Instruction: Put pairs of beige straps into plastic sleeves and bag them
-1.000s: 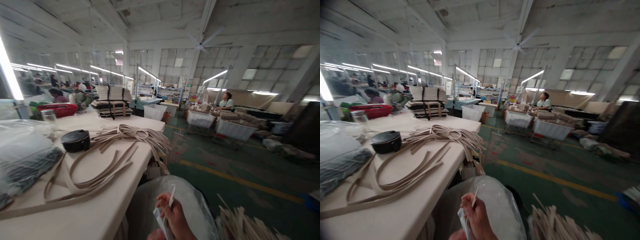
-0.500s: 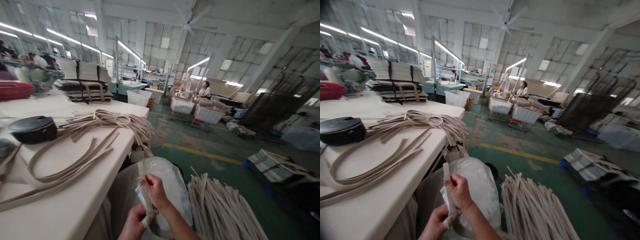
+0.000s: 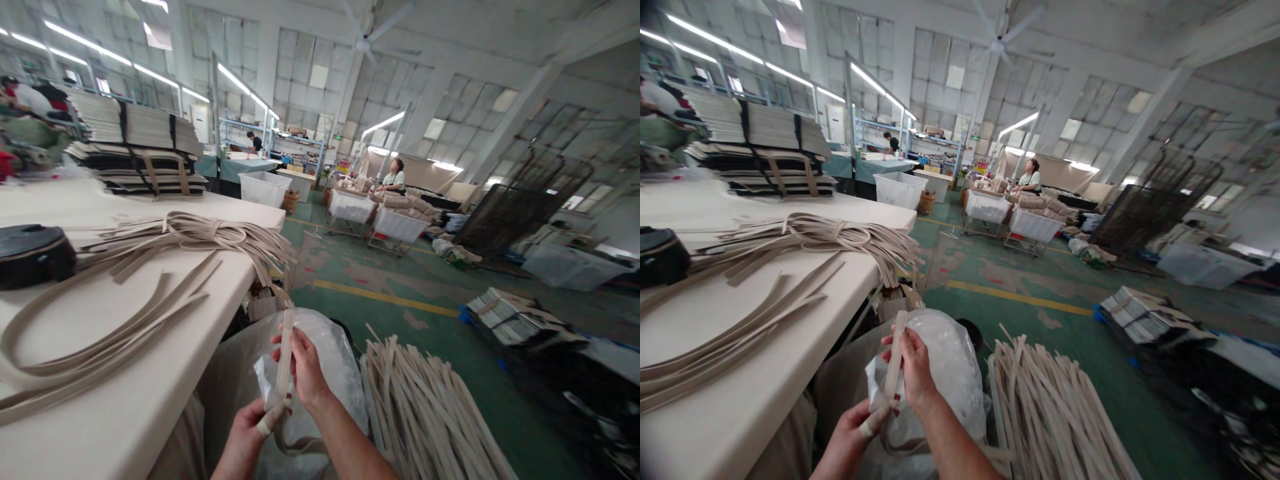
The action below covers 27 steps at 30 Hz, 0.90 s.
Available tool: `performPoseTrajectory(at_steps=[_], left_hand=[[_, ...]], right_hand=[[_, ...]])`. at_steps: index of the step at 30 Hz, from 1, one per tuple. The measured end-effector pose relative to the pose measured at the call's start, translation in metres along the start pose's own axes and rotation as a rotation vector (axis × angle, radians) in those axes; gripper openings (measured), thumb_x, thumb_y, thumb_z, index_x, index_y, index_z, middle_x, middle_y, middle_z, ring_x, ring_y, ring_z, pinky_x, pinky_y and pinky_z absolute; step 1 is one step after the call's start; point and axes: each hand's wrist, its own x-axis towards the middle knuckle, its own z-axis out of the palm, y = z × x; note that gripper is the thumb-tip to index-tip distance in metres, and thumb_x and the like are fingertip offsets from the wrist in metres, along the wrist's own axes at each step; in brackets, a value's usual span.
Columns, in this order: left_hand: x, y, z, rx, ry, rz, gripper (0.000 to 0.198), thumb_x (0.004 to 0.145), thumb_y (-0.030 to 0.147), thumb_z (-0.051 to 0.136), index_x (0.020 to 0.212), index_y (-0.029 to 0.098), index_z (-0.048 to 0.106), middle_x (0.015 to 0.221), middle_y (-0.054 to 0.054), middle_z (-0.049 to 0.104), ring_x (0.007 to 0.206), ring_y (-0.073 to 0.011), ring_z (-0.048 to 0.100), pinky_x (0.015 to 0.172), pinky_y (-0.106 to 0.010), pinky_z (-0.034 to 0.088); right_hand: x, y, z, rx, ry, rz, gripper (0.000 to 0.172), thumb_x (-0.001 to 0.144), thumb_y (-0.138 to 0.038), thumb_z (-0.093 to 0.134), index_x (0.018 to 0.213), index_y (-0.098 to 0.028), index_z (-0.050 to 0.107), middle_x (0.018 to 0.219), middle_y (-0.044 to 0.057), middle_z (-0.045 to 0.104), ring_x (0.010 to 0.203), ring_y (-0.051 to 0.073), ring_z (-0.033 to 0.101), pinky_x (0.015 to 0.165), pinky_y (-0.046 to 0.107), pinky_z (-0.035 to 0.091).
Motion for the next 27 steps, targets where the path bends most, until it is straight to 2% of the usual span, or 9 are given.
performPoseTrajectory(at_steps=[4, 7, 9, 12, 15, 17, 19, 23, 27], left_hand=[[0.007, -0.007, -0.006, 0.117, 0.021, 0.123, 0.029, 0.063, 0.044, 0.082, 0.08, 0.02, 0.08, 0.081, -0.008, 0.075, 0.087, -0.0298, 0.064, 0.084, -0.034, 0.049], [0.008, -0.013, -0.007, 0.178, 0.027, 0.183, 0.027, 0.063, 0.041, 0.082, 0.08, 0.021, 0.08, 0.08, -0.007, 0.075, 0.085, -0.0295, 0.064, 0.08, -0.033, 0.051], [0.009, -0.016, -0.006, 0.198, 0.026, 0.19, 0.025, 0.062, 0.04, 0.083, 0.077, 0.02, 0.08, 0.074, -0.006, 0.073, 0.08, -0.0281, 0.063, 0.076, -0.032, 0.051], [0.011, -0.019, -0.006, 0.163, 0.025, 0.142, 0.028, 0.055, 0.038, 0.087, 0.073, 0.018, 0.08, 0.074, -0.007, 0.074, 0.08, -0.0278, 0.063, 0.077, -0.031, 0.051], [0.016, -0.018, -0.011, -0.048, 0.126, -0.021, 0.039, 0.048, 0.039, 0.091, 0.077, 0.015, 0.08, 0.082, -0.009, 0.076, 0.084, -0.0272, 0.066, 0.073, -0.028, 0.053], [0.02, -0.015, -0.017, -0.262, 0.243, -0.128, 0.041, 0.046, 0.035, 0.093, 0.078, 0.014, 0.079, 0.087, -0.009, 0.076, 0.082, -0.0241, 0.068, 0.07, -0.027, 0.055], [0.022, -0.007, -0.021, -0.452, 0.352, -0.169, 0.035, 0.047, 0.024, 0.093, 0.076, 0.014, 0.077, 0.086, -0.008, 0.076, 0.075, -0.0204, 0.07, 0.068, -0.026, 0.057], [0.021, 0.012, -0.022, -0.645, 0.436, -0.179, 0.012, 0.069, 0.01, 0.077, 0.08, 0.014, 0.073, 0.08, -0.006, 0.075, 0.069, -0.0176, 0.071, 0.062, -0.024, 0.058], [0.018, 0.022, -0.019, -0.697, 0.448, -0.207, 0.012, 0.082, 0.006, 0.062, 0.085, 0.014, 0.07, 0.08, -0.005, 0.075, 0.068, -0.0162, 0.072, 0.061, -0.024, 0.059]], right_hand=[[-0.002, 0.008, -0.003, -0.248, -0.121, 0.026, 0.046, 0.075, -0.048, 0.074, 0.107, -0.016, 0.065, 0.093, 0.005, 0.069, 0.073, 0.016, 0.062, 0.067, 0.026, 0.047], [-0.009, 0.02, -0.002, -0.527, -0.101, -0.032, 0.027, 0.078, -0.039, 0.068, 0.09, -0.014, 0.07, 0.08, 0.003, 0.068, 0.07, 0.016, 0.059, 0.062, 0.025, 0.043], [-0.012, 0.026, 0.0, -0.617, -0.079, -0.045, 0.021, 0.079, -0.034, 0.064, 0.076, -0.013, 0.068, 0.07, 0.002, 0.064, 0.065, 0.014, 0.055, 0.058, 0.023, 0.039], [-0.012, 0.024, 0.001, -0.435, -0.023, 0.05, 0.02, 0.074, -0.035, 0.063, 0.074, -0.014, 0.062, 0.063, 0.0, 0.058, 0.056, 0.012, 0.05, 0.051, 0.022, 0.036], [-0.008, 0.013, -0.007, -0.137, 0.042, 0.144, 0.032, 0.074, -0.047, 0.061, 0.086, -0.017, 0.057, 0.069, 0.0, 0.06, 0.05, 0.011, 0.05, 0.045, 0.021, 0.036], [-0.006, 0.003, -0.018, -0.144, 0.083, 0.116, 0.041, 0.073, -0.054, 0.063, 0.089, -0.017, 0.056, 0.071, -0.001, 0.06, 0.046, 0.009, 0.048, 0.041, 0.019, 0.033], [-0.01, -0.004, -0.031, -0.299, 0.083, 0.063, 0.045, 0.075, -0.058, 0.063, 0.087, -0.015, 0.057, 0.064, -0.002, 0.058, 0.041, 0.006, 0.042, 0.039, 0.018, 0.028], [-0.039, -0.009, -0.05, -0.607, -0.117, 0.133, 0.053, 0.087, -0.066, 0.045, 0.084, -0.014, 0.059, 0.048, -0.004, 0.052, 0.034, 0.007, 0.033, 0.037, 0.019, 0.025], [-0.077, -0.007, -0.052, -0.844, -0.332, 0.182, 0.048, 0.095, -0.053, 0.041, 0.081, -0.014, 0.065, 0.045, -0.004, 0.052, 0.042, 0.01, 0.049, 0.054, 0.02, 0.041]])
